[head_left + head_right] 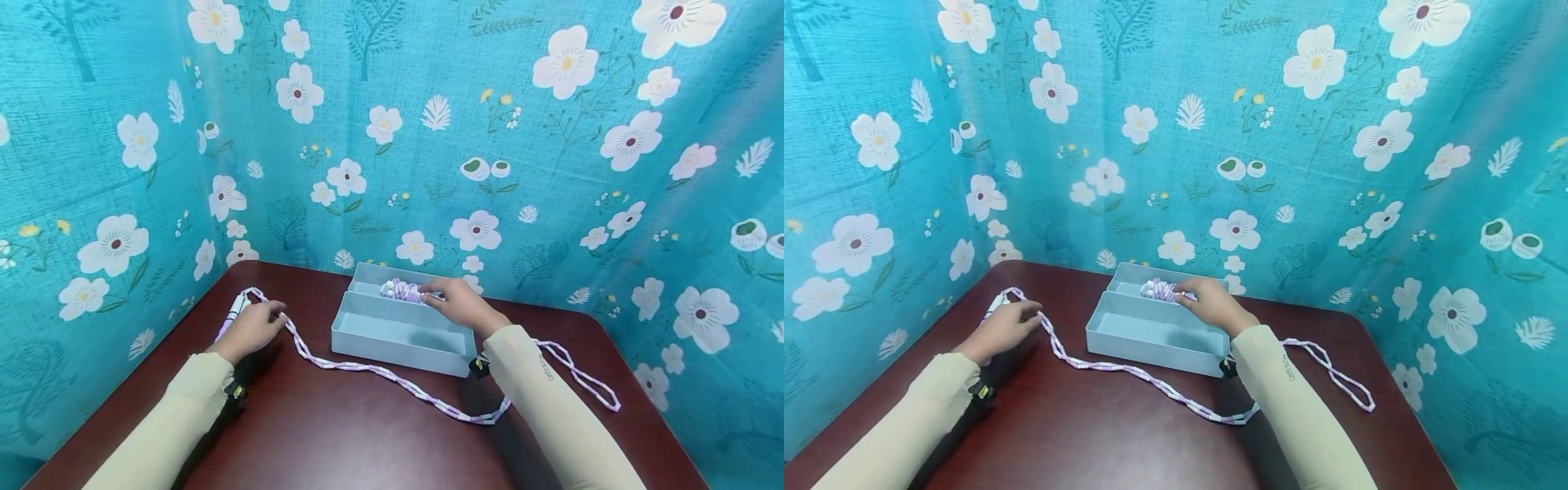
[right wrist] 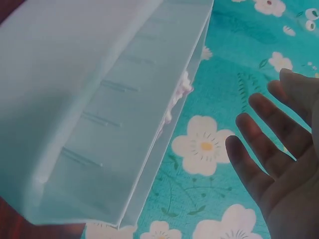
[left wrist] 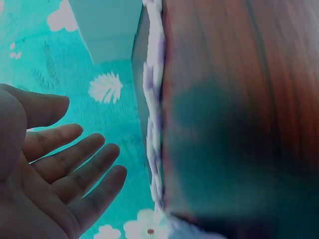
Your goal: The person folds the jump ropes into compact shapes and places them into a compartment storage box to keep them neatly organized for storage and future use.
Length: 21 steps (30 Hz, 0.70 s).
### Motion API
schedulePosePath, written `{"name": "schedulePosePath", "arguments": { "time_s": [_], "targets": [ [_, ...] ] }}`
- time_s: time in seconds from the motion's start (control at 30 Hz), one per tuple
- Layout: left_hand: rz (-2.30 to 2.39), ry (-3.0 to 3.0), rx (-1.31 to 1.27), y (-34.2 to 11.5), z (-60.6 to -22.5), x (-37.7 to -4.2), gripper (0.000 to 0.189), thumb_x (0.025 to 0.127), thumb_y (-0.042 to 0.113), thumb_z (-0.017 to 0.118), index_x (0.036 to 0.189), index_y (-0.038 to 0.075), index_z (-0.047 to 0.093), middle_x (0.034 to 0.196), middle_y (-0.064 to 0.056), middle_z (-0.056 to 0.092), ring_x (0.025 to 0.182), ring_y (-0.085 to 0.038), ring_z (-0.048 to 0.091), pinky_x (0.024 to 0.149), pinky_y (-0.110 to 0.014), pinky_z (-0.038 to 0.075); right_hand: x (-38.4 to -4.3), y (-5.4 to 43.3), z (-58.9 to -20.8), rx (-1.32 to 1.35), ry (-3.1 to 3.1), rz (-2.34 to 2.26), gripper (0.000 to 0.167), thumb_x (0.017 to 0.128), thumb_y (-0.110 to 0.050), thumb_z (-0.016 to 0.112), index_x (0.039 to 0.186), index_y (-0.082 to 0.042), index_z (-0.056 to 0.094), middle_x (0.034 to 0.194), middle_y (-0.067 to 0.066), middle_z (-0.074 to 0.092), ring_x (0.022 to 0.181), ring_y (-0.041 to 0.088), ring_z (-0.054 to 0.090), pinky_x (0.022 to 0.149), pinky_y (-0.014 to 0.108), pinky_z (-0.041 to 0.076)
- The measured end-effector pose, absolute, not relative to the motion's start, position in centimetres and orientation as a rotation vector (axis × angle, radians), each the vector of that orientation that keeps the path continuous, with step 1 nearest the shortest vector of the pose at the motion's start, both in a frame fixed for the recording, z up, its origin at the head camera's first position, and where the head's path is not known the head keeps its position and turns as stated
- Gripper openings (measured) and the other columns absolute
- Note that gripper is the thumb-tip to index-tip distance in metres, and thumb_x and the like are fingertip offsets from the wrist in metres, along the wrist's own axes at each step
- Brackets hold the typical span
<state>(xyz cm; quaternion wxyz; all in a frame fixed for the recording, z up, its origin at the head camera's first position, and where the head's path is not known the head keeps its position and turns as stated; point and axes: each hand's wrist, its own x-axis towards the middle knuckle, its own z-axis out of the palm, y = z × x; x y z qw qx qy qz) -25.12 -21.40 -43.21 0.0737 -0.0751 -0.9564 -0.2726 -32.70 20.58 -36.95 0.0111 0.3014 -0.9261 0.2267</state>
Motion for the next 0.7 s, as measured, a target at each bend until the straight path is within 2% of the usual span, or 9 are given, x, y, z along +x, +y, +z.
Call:
{"name": "schedulePosePath", "arguments": {
  "time_s": [0.23, 0.4, 0.57, 0.7],
  "targets": [
    [-0.789, -2.904, -0.171, -24.1, -43.6, -25.1, 0.047, 0.092, 0.018, 0.063, 0.129, -0.009, 0.054, 0.122, -0.029, 0.059, 0.110, -0.042, 0.056, 0.092, -0.058, 0.043, -30.3, 20.4, -37.2, 1.108, -2.714, 0.726, 0.025, 0.095, -0.023, 0.063, 0.118, -0.013, 0.070, 0.115, 0.003, 0.067, 0.109, 0.024, 0.061, 0.089, 0.046, 0.050],
    [-0.772, -2.964, -0.079, -25.5, -43.8, -24.6, 0.052, 0.092, 0.021, 0.065, 0.131, -0.010, 0.051, 0.123, -0.032, 0.056, 0.102, -0.041, 0.059, 0.087, -0.059, 0.046, -28.8, 20.2, -37.8, 1.179, -2.656, 0.762, 0.022, 0.093, -0.019, 0.067, 0.113, -0.012, 0.071, 0.109, 0.003, 0.068, 0.101, 0.024, 0.064, 0.083, 0.045, 0.053],
    [-0.748, -3.015, 0.013, -26.5, -43.8, -24.2, 0.060, 0.090, 0.022, 0.066, 0.135, -0.013, 0.045, 0.126, -0.037, 0.051, 0.104, -0.046, 0.057, 0.085, -0.059, 0.047, -27.3, 19.9, -38.5, 1.253, -2.641, 0.757, 0.020, 0.092, -0.018, 0.068, 0.111, -0.012, 0.072, 0.104, 0.002, 0.071, 0.093, 0.012, 0.066, 0.080, 0.040, 0.054],
    [-0.726, -3.033, 0.051, -26.9, -43.8, -24.1, 0.062, 0.088, 0.022, 0.070, 0.130, -0.016, 0.045, 0.114, -0.035, 0.055, 0.093, -0.041, 0.059, 0.080, -0.056, 0.051, -26.2, 19.5, -39.1, 1.313, -2.653, 0.727, 0.020, 0.093, -0.019, 0.067, 0.110, -0.012, 0.073, 0.102, -0.002, 0.071, 0.090, 0.005, 0.064, 0.079, 0.032, 0.054]
  ]
}}
